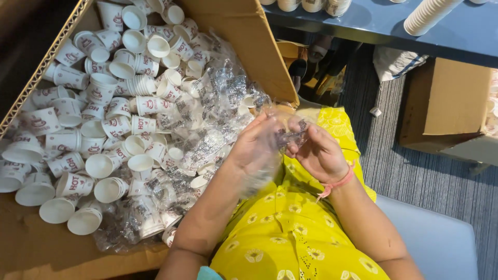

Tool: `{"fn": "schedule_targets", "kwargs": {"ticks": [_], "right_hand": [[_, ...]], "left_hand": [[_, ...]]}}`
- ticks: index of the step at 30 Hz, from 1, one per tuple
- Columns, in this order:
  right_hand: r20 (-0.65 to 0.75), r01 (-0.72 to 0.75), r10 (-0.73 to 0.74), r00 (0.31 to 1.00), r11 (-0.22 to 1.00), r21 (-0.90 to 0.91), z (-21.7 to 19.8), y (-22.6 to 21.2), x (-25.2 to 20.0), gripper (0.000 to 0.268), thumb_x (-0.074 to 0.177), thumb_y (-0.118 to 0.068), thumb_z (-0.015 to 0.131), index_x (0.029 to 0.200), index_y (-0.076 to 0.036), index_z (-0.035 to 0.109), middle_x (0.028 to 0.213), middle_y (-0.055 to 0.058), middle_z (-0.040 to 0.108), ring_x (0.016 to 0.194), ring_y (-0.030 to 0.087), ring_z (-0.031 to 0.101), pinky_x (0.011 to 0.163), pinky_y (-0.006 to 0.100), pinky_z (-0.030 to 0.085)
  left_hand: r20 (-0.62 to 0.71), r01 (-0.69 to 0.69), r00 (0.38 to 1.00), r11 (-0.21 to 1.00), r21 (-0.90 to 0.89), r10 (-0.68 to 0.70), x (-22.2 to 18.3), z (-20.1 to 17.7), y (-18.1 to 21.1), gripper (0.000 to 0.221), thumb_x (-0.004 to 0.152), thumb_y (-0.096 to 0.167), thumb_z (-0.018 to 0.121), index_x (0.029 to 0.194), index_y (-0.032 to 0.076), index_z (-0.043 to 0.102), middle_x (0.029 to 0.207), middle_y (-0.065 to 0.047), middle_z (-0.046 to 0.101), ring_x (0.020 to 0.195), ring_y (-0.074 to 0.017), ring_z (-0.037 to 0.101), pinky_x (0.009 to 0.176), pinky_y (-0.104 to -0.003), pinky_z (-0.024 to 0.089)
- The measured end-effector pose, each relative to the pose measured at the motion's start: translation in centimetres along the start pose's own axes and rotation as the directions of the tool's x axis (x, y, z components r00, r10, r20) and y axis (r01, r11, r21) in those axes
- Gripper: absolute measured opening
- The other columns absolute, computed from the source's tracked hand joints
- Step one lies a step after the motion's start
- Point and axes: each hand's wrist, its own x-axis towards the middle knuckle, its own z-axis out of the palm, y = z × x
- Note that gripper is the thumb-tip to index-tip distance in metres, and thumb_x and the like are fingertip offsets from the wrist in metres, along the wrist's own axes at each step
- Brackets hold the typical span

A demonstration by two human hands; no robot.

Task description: The recorder is packaging stacks of small paper cups into plastic sleeves.

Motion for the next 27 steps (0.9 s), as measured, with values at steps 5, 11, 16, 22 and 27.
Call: {"fn": "schedule_targets", "kwargs": {"ticks": [5,11,16,22,27], "right_hand": [[0.155,0.032,-0.044,0.987,0.996,0.081,-3.2,1.3,0.3,0.034,0.118,-0.034,0.048,0.127,-0.005,0.063,0.116,0.004,0.065,0.089,0.020,0.057,0.091,0.040,0.047],[0.073,-0.023,0.010,0.997,0.983,0.183,-1.0,0.9,0.4,0.036,0.117,-0.038,0.034,0.139,-0.020,0.055,0.129,0.004,0.065,0.069,0.013,0.050,0.085,0.039,0.048],[0.131,-0.090,0.069,0.989,0.983,0.159,-0.7,0.7,-0.1,0.041,0.118,-0.039,0.027,0.156,-0.028,0.039,0.148,0.011,0.057,0.059,0.009,0.047,0.089,0.040,0.052],[0.254,-0.242,0.180,0.950,0.940,0.241,1.9,0.4,-0.6,0.052,0.115,-0.049,0.024,0.160,-0.026,0.034,0.154,0.014,0.054,0.055,0.010,0.051,0.080,0.039,0.054],[0.305,-0.195,0.216,0.927,0.976,-0.097,2.6,1.7,0.1,0.079,0.100,-0.067,0.033,0.163,-0.020,0.026,0.161,0.002,0.045,0.068,0.018,0.060,0.068,0.034,0.051]], "left_hand": [[-0.268,0.114,0.955,0.991,-0.063,-0.127,1.0,-1.0,-1.4,0.034,0.104,0.025,0.059,0.131,0.005,0.056,0.109,-0.013,0.072,0.100,-0.0234,0.068,0.083,-0.036,0.058],[-0.323,0.001,0.946,1.000,0.006,0.001,1.7,-6.6,-4.7,0.051,0.103,0.014,0.066,0.152,0.020,0.054,0.105,-0.003,0.069,0.080,-0.0119,0.065,0.066,-0.029,0.052],[-0.081,-0.395,0.893,0.857,0.332,0.443,1.2,-3.9,-1.7,0.102,0.091,0.017,0.077,0.170,0.016,0.013,0.168,-0.016,0.040,0.141,-0.0164,0.061,0.115,-0.037,0.055],[0.252,-0.355,0.905,0.935,0.002,0.343,1.3,1.5,0.2,0.108,0.088,0.034,0.079,0.160,0.028,-0.001,0.152,-0.021,0.046,0.129,-0.0236,0.066,0.110,-0.038,0.054],[0.027,-0.442,0.893,0.864,0.239,0.449,2.1,-2.8,-3.0,0.067,0.099,0.016,0.078,0.153,0.005,0.040,0.116,-0.020,0.068,0.111,-0.0248,0.069,0.099,-0.038,0.056]]}}
